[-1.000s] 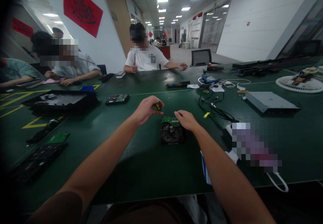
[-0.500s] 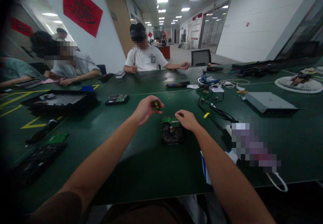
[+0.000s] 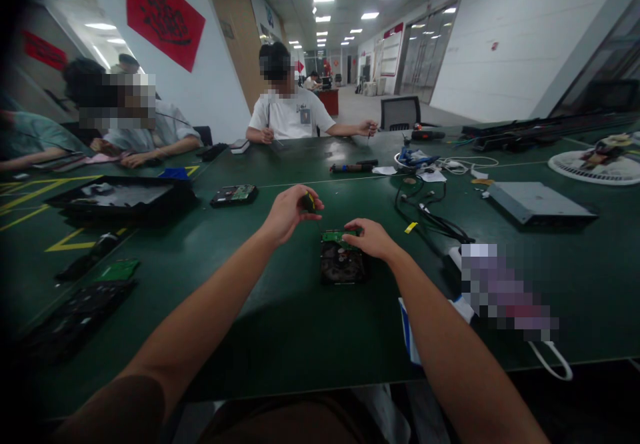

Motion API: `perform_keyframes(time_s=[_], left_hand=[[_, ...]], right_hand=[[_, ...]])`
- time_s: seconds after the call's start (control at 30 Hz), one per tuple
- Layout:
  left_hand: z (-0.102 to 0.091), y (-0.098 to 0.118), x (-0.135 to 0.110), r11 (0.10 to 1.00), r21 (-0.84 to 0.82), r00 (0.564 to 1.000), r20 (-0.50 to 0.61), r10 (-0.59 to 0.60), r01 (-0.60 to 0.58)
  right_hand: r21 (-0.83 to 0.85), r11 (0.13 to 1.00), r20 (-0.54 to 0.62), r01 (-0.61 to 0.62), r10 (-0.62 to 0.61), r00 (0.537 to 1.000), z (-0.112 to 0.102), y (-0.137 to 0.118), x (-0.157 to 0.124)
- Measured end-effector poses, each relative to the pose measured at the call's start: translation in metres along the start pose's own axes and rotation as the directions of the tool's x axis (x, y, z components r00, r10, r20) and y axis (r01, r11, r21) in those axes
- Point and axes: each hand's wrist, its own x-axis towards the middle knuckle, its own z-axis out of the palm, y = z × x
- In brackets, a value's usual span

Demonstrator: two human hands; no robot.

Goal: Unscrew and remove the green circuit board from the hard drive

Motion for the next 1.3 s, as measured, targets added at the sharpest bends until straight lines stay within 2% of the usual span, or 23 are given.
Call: perform_keyframes(time_s=[0.17, 0.33, 0.43, 0.5, 0.7, 0.77, 0.93, 1.03, 1.17, 1.3], left_hand=[[0.006, 0.0, -0.003, 0.997, 0.072, 1.0, 0.002, 0.03, -0.03], [0.004, 0.001, -0.004, 0.961, 0.261, 0.995, -0.021, 0.101, -0.092], [0.003, 0.003, -0.004, 0.942, 0.315, 0.993, 0.004, 0.117, -0.112], [0.004, 0.005, -0.004, 0.955, 0.282, 0.996, 0.021, 0.092, -0.094], [0.009, 0.004, -0.008, 0.999, -0.01, 0.995, 0.082, -0.05, 0.051], [0.009, 0.004, -0.008, 0.999, -0.012, 0.994, 0.094, -0.048, 0.049], [0.003, 0.001, -0.003, 0.992, 0.121, 0.998, 0.062, 0.018, -0.025], [-0.001, 0.0, -0.001, 0.994, 0.113, 0.998, 0.059, -0.004, -0.002], [-0.002, 0.0, -0.001, 0.995, 0.094, 0.999, 0.046, -0.021, 0.017], [0.0, -0.002, 0.001, 0.994, 0.11, 0.998, 0.062, -0.009, 0.002]], right_hand=[[0.007, 1.0, 0.013, -0.001, 0.0, 1.0, -0.001, -0.001, 0.0], [0.005, 1.0, -0.001, -0.008, 0.008, 1.0, 0.0, -0.001, 0.0], [0.011, 1.0, -0.002, -0.009, 0.009, 1.0, 0.001, -0.001, 0.001], [0.026, 1.0, 0.005, -0.005, 0.005, 1.0, 0.001, -0.001, 0.0], [0.037, 0.999, 0.006, -0.004, 0.004, 1.0, 0.001, 0.0, 0.001], [0.032, 0.999, 0.001, -0.001, 0.001, 1.0, 0.001, 0.001, 0.001], [0.054, 0.998, -0.024, 0.017, -0.015, 1.0, 0.004, 0.004, 0.003], [0.111, 0.994, -0.056, 0.024, -0.018, 0.998, 0.005, 0.006, 0.004], [0.2, 0.977, -0.087, -0.069, 0.088, 0.992, 0.007, 0.01, 0.006], [0.37, 0.906, -0.067, -0.205, 0.247, 0.967, 0.01, 0.014, 0.013]])
